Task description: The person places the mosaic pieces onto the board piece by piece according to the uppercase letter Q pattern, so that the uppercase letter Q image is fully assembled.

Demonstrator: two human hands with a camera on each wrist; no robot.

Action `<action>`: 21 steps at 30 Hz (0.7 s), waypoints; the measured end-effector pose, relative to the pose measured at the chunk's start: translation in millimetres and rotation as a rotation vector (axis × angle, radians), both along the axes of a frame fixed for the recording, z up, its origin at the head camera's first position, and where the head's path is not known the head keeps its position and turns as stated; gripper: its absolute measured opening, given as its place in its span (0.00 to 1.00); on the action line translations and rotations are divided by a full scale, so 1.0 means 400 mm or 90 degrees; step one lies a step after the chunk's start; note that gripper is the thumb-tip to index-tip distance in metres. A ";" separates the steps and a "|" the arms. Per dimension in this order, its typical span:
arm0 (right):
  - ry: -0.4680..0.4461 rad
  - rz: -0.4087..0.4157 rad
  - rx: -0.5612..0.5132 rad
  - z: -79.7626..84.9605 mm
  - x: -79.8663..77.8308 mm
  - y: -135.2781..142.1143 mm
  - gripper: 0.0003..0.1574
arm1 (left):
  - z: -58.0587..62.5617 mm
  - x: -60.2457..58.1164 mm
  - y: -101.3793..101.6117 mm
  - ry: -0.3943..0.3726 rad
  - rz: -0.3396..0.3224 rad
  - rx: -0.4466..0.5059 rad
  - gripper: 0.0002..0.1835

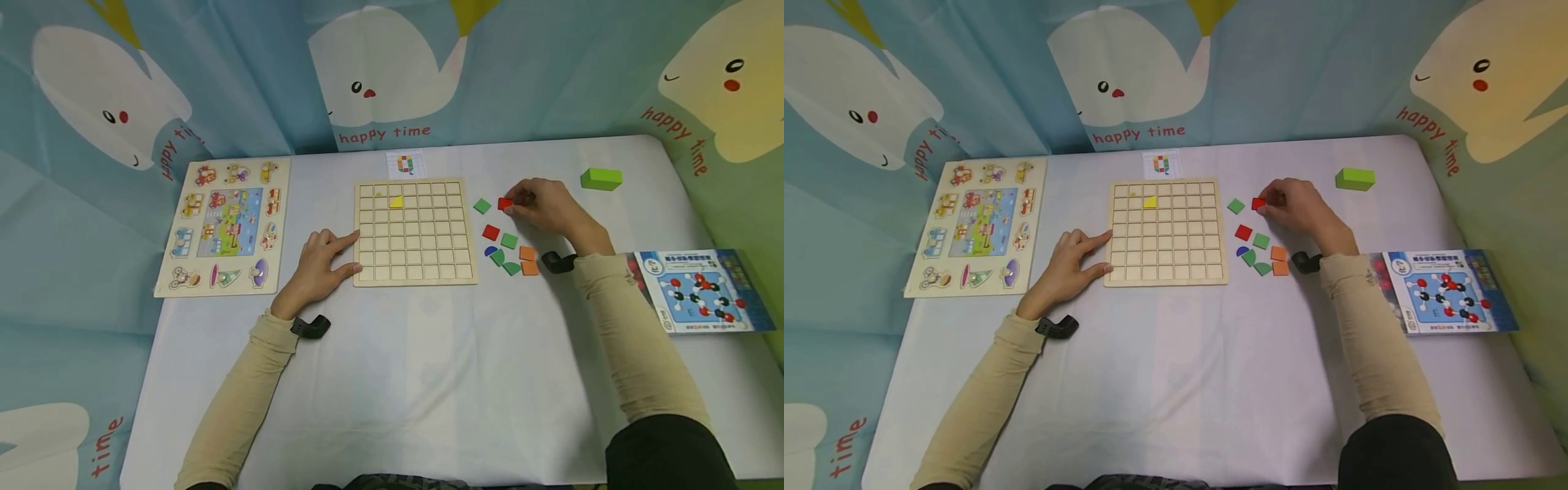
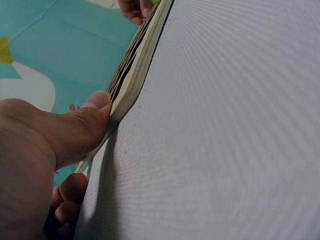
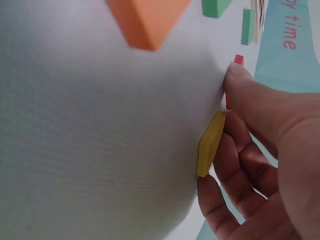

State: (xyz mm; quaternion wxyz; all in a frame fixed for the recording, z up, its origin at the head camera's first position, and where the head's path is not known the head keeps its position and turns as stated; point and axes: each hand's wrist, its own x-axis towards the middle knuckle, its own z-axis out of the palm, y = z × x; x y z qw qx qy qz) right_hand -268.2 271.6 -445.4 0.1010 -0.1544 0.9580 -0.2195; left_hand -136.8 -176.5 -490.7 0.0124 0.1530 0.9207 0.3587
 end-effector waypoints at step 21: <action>-0.032 -0.055 -0.062 0.013 0.011 -0.009 0.20 | -0.006 0.000 -0.003 0.010 -0.008 0.007 0.37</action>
